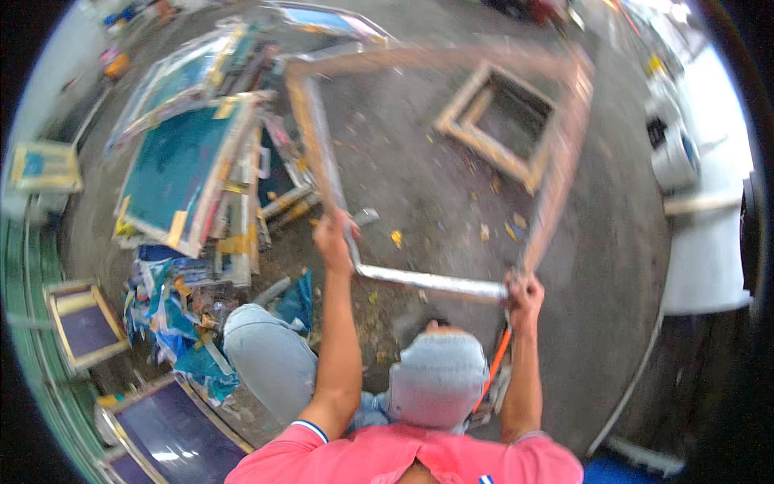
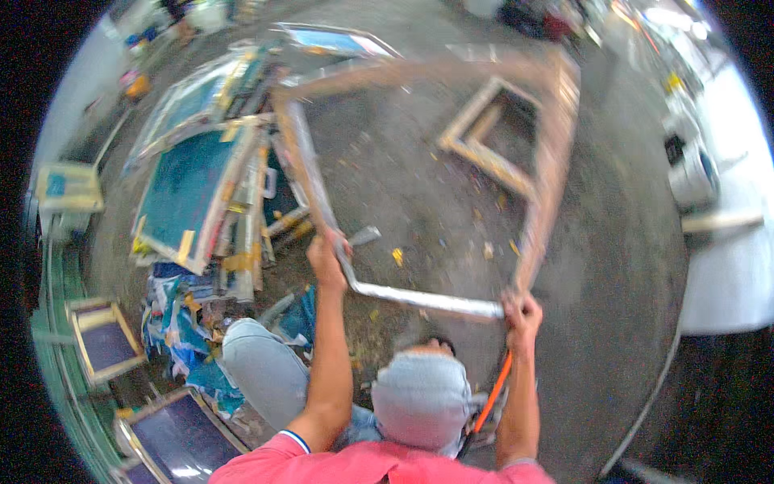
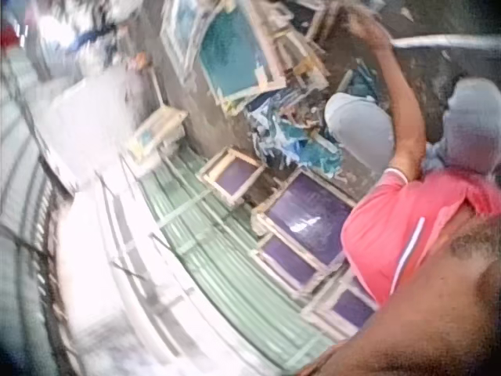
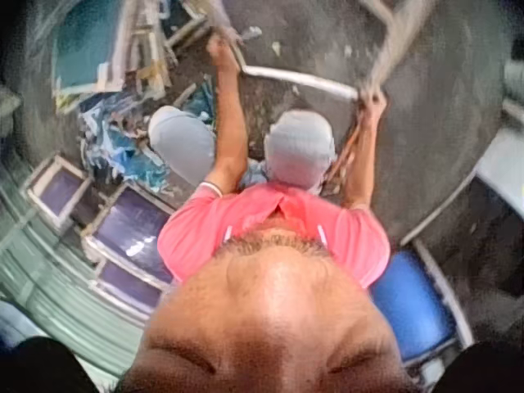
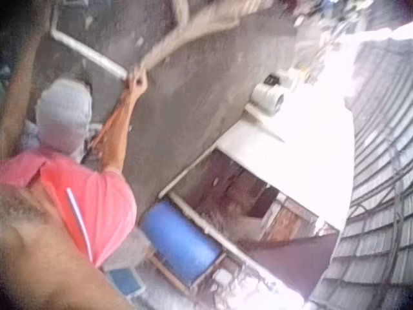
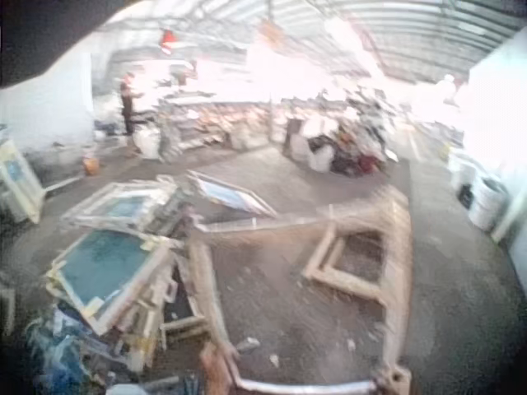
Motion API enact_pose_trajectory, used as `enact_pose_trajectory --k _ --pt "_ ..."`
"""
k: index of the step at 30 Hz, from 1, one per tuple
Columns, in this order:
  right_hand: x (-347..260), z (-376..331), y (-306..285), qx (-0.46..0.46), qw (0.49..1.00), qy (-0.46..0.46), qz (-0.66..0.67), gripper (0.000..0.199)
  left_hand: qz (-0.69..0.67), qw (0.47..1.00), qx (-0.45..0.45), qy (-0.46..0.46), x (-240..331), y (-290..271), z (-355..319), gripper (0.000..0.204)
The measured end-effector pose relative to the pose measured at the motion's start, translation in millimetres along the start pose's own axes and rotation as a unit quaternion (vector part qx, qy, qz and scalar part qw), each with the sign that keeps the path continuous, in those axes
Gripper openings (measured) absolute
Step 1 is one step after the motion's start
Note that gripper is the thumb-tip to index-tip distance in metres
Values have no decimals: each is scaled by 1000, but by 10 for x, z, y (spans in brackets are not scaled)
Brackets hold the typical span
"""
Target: The person removes a protective film from a wooden frame, then uses a hammer to tap the frame's corners. They inspect the frame and then pick up and stack several other framed screens.
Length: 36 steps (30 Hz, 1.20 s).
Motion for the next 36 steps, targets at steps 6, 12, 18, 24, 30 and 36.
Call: enact_pose_trajectory --k 6,12,18,24,30,36 --pt "-1300 -58 861 -19 1000 -3 11 35 48 974 118 -187 -507 -80 277 57" --pt "-1694 -86 1209 -29 998 -50 -4 21 70 950 114 -282 -1113 -155 201 67" --pt "-2043 -528 2543 -356 874 -327 -60 14 8 890 -106 -444 -685 1055 -464 48" --pt "-1426 -168 2606 -328 922 -128 -161 15 -20 814 -252 -524 -572 1428 -789 30" --pt "-2289 -69 3108 -245 824 -470 -198 53 7 829 -398 -394 -1099 1679 -798 52" --pt "-2805 321 3592 -130 724 -613 -288 75 -12 700 -447 -557 -993 2014 -1309 56"
Point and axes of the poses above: each hand's wrist, its own z-axis towards the middle knuckle, its own y-axis out of the palm, x = y × z, the point moved 8 cm from there along z, towards the middle knuckle, and after that the axes turned 3 degrees about -y, right-handed, at the moved point
